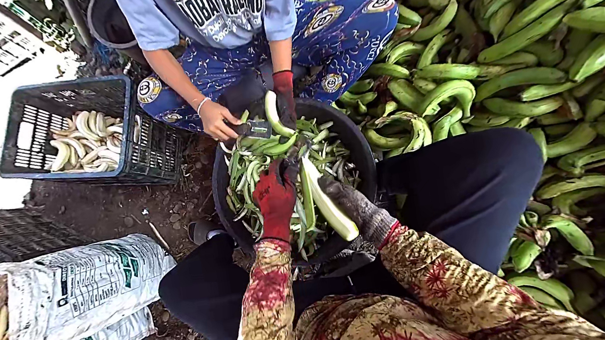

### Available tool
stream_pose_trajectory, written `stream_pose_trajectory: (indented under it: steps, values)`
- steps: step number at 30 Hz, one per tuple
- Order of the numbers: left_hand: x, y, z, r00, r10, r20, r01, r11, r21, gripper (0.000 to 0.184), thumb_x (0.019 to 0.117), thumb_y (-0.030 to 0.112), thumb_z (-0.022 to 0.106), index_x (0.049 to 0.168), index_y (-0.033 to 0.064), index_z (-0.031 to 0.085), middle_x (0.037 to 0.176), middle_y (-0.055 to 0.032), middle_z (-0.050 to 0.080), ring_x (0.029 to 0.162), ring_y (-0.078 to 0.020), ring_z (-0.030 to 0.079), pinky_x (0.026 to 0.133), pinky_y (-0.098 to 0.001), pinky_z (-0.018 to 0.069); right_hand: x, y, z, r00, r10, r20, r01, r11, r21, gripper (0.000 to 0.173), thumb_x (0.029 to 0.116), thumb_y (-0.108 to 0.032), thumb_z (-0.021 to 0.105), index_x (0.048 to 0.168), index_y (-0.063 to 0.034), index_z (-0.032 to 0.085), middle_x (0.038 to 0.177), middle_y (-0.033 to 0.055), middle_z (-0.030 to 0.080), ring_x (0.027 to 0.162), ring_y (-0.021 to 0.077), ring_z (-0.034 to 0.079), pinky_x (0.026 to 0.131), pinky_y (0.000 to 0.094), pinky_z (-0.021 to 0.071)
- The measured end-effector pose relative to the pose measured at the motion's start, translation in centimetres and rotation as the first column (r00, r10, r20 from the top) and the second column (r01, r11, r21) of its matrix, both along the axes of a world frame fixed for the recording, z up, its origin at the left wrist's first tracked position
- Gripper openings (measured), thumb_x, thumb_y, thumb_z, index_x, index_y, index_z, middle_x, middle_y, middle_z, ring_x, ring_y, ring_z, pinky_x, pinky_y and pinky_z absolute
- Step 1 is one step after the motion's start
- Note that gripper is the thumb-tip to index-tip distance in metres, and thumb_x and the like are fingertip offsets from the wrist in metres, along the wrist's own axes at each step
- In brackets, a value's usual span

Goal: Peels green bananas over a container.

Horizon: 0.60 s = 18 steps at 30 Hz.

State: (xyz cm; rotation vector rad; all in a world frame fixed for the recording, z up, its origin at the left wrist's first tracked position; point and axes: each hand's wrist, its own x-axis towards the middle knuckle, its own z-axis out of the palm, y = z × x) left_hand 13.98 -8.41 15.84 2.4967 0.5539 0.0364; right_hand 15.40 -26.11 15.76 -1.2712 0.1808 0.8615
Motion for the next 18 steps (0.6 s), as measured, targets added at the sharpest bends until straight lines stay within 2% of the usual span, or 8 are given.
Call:
stream_pose_trajectory:
  steps: [2,4,7,8,10,12,15,18]
  values:
    - [0.7,0.6,1.5,1.0,0.017,0.016,-0.016,0.999,-0.031,0.043,0.1076,0.04,0.047,0.145,0.0193,0.054,0.127,-0.0245,0.063,0.111,-0.0463,0.063,0.087,-0.0683,0.0498,-0.2,0.0,-0.6,0.999,-0.014,-0.039,0.016,0.999,0.048,0.045,0.11,-0.035,0.038,0.137,-0.0031,0.055,0.111,0.0153,0.072,0.094,0.0252,0.072,0.079,0.0399,0.0618]
    - [0.4,0.2,2.7,0.998,-0.027,0.055,0.031,0.997,-0.068,0.043,0.1085,0.039,0.045,0.146,0.0183,0.054,0.128,-0.0226,0.064,0.113,-0.0438,0.064,0.089,-0.0668,0.0504,0.8,0.2,-1.1,0.987,-0.137,-0.083,0.143,0.987,0.071,0.049,0.1104,-0.04,0.034,0.141,-0.0056,0.05,0.119,0.015,0.071,0.102,0.0268,0.072,0.083,0.043,0.0612]
    - [-2.1,-1.4,2.5,0.991,-0.112,0.078,0.121,0.984,-0.132,0.042,0.1061,0.038,0.049,0.142,0.0195,0.059,0.124,-0.0135,0.069,0.11,-0.0313,0.068,0.094,-0.0571,0.0543,2.8,0.6,-0.2,0.947,-0.313,0.065,0.31,0.949,0.059,0.055,0.1103,-0.049,0.025,0.137,-0.0076,0.051,0.106,0.0106,0.07,0.089,0.0203,0.07,0.076,0.0406,0.0609]
    - [-3.3,-2.1,2.4,0.989,-0.131,0.072,0.141,0.979,-0.145,0.042,0.1048,0.038,0.049,0.141,0.0197,0.061,0.123,-0.0127,0.07,0.109,-0.0298,0.068,0.094,-0.0554,0.0545,3.4,0.7,0.1,0.93,-0.354,0.102,0.35,0.935,0.051,0.059,0.1089,-0.054,0.027,0.14,-0.0102,0.051,0.108,0.0088,0.068,0.09,0.0182,0.067,0.077,0.0401,0.0586]
    - [-5.5,-3.4,2.3,0.988,-0.134,0.082,0.144,0.981,-0.13,0.045,0.1027,0.042,0.049,0.138,0.0185,0.064,0.118,-0.0127,0.071,0.105,-0.0299,0.069,0.089,-0.0536,0.0552,4.3,1.0,1.1,0.892,-0.45,0.044,0.444,0.89,0.102,0.06,0.1044,-0.064,0.033,0.141,-0.0197,0.05,0.115,0.0036,0.069,0.094,0.016,0.069,0.078,0.0378,0.0594]
    - [-6.7,-4.0,2.5,0.991,-0.09,0.095,0.099,0.989,-0.106,0.045,0.1028,0.04,0.049,0.137,0.015,0.065,0.116,-0.0156,0.071,0.104,-0.033,0.069,0.089,-0.0546,0.0547,4.5,1.5,2.4,0.86,-0.507,0.056,0.502,0.861,0.074,0.057,0.1042,-0.064,0.035,0.143,-0.0242,0.048,0.121,0.0028,0.065,0.098,0.0173,0.067,0.08,0.0406,0.0584]
    - [-6.4,-3.7,2.6,0.999,-0.025,0.033,0.028,0.994,-0.107,0.042,0.1041,0.035,0.049,0.138,0.0152,0.064,0.119,-0.0166,0.07,0.106,-0.0331,0.069,0.091,-0.0541,0.054,3.9,2.3,2.6,0.866,-0.451,0.216,0.475,0.877,-0.071,0.062,0.1038,-0.066,0.031,0.147,-0.0246,0.046,0.127,0.0063,0.065,0.106,0.022,0.066,0.086,0.049,0.0561]
    - [-4.3,-2.4,1.7,1.0,-0.019,0.008,0.019,0.996,-0.086,0.041,0.1062,0.036,0.047,0.138,0.0159,0.064,0.119,-0.0166,0.07,0.107,-0.0342,0.068,0.092,-0.0553,0.0536,3.0,2.2,1.6,0.931,-0.231,0.281,0.295,0.932,-0.211,0.07,0.1032,-0.069,0.024,0.143,-0.0191,0.053,0.12,0.011,0.067,0.102,0.0233,0.066,0.085,0.0514,0.0555]
